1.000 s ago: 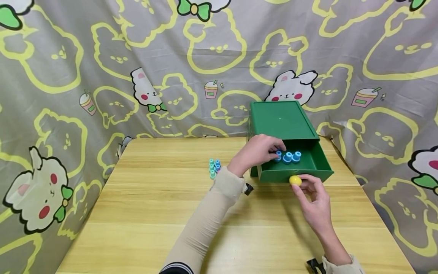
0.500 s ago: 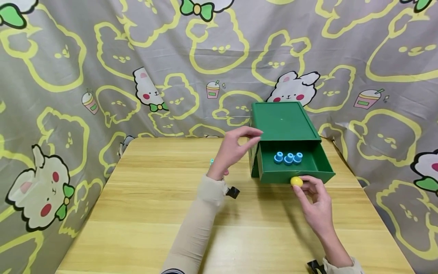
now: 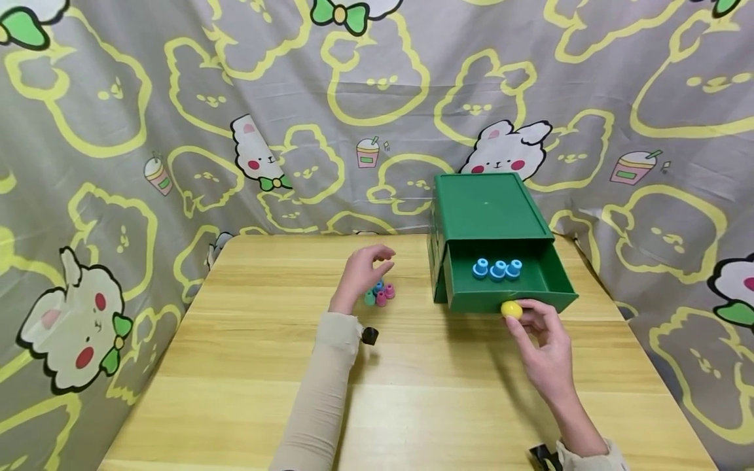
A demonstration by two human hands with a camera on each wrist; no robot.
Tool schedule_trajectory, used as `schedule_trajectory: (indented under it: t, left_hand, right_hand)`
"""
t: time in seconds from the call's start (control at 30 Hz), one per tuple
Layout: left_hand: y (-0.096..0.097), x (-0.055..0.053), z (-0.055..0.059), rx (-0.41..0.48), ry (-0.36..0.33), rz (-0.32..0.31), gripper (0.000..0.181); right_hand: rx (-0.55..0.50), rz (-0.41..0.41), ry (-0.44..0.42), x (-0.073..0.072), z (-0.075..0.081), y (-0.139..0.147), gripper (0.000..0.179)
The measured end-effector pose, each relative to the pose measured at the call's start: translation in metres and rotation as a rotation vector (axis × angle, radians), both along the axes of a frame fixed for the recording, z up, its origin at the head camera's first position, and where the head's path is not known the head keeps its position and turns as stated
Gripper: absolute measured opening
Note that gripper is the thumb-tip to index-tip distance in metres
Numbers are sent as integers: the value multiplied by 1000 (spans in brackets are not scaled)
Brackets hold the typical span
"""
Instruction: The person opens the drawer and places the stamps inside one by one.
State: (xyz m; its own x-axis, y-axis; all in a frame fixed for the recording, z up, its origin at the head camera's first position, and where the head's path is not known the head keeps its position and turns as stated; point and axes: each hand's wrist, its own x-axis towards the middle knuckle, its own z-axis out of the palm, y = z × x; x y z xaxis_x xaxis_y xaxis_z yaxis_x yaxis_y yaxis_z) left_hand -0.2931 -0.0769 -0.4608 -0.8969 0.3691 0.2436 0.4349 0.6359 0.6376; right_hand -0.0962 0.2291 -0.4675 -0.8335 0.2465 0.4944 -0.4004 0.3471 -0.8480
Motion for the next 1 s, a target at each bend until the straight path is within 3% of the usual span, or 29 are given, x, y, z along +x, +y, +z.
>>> schedule_trajectory:
  t: [0.17,0.4,0.57,1.0]
  left_hand:
    - [-10,-7,-24,-50,-67,33,28]
    - [-13,-13,-40,-123,-136,100,29]
    - [-11,-15,-45,-170,-122,153,24]
    - [-6,-15,-47,-210,-86,174,20]
  right_hand:
    - [10,0,-8,-1,-1,1,34]
    - [-2,2,-14,-1,0,0,34]
    - [-16,3,-11,-1,0,0,35]
    - [-8,-3,-4,-1,0,-1,35]
